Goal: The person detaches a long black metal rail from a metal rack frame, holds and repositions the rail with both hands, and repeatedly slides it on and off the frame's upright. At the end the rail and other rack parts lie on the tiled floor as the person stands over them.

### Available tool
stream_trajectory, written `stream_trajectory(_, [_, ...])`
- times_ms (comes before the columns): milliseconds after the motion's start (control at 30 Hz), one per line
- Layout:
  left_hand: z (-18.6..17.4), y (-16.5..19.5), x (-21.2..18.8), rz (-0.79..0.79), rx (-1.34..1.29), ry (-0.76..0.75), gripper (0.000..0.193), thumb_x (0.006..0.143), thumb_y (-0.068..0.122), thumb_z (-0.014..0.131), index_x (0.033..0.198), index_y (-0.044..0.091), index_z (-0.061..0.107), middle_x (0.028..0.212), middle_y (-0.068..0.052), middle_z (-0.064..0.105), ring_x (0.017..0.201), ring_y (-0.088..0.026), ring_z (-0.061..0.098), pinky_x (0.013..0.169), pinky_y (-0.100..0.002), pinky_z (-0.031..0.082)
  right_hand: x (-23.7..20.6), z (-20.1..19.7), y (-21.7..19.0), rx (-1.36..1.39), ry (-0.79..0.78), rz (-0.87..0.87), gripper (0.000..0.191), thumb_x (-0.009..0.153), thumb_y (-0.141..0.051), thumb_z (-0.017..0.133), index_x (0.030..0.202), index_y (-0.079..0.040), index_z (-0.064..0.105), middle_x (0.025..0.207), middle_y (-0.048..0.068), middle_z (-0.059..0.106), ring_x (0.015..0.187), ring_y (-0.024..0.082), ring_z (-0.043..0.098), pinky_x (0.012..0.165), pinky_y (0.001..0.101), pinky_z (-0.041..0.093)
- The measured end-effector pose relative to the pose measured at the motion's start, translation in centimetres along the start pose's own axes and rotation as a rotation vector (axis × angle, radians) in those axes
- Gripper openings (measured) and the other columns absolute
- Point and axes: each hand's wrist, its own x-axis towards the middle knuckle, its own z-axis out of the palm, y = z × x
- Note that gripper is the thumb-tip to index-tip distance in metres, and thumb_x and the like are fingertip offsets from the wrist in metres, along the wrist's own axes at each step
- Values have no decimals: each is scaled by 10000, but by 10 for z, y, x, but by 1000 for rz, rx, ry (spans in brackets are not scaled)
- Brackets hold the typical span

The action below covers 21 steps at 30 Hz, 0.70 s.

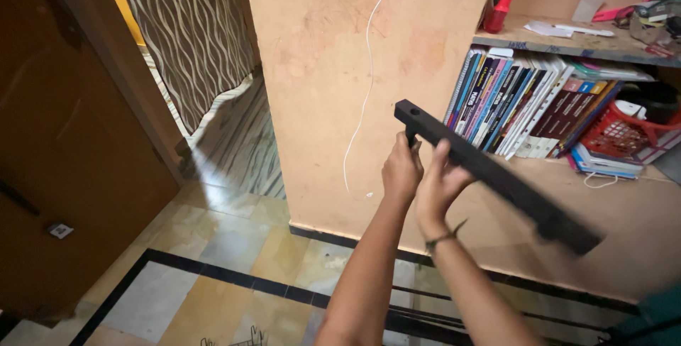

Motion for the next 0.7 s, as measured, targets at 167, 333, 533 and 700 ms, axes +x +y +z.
stream_trajectory(167, [-6, -8, -1, 15, -23, -28, 252, 986, 190, 552, 1216, 102, 499, 1022, -216, 706, 918, -456, 670, 734, -554, 500, -29, -34, -21, -328, -322, -228, 488, 987, -22, 737, 1347, -6, 408, 1301, 140, 525, 1204, 185, 584, 1054, 314, 499])
stream_trajectory(333, [-9, -1, -5, 70, -48, -27, 347, 955, 153, 504, 1299, 123, 469, 1040, -192, 697, 938, -417, 688, 748, -512, 521, 48, -44, -57, -526, -636, -395, 558, 691, -209, 928, 1061, -71, 535, 1141, 117, 586, 1072, 250, 617, 956, 357, 498])
stream_trajectory(533, [-14, 18, -8, 1, -110, -130, 439, 994, 211, 467, 1430, 188, 426, 1089, -168, 715, 987, -397, 694, 800, -482, 525, 111, -5, -95, -501, -1045, -902, 463, 668, -218, 863, 982, 51, 656, 1140, 168, 653, 1118, 363, 659, 1051, 485, 488])
stream_trajectory(700, [-8, 6, -8, 108, -154, -22, 396, 974, 255, 493, 1359, 161, 488, 1161, -173, 694, 1031, -412, 675, 805, -489, 525, 100, 16, -95, -457, -1191, -740, 199, 727, -113, 759, 883, -25, 672, 1063, 154, 708, 1111, 330, 691, 1111, 447, 511])
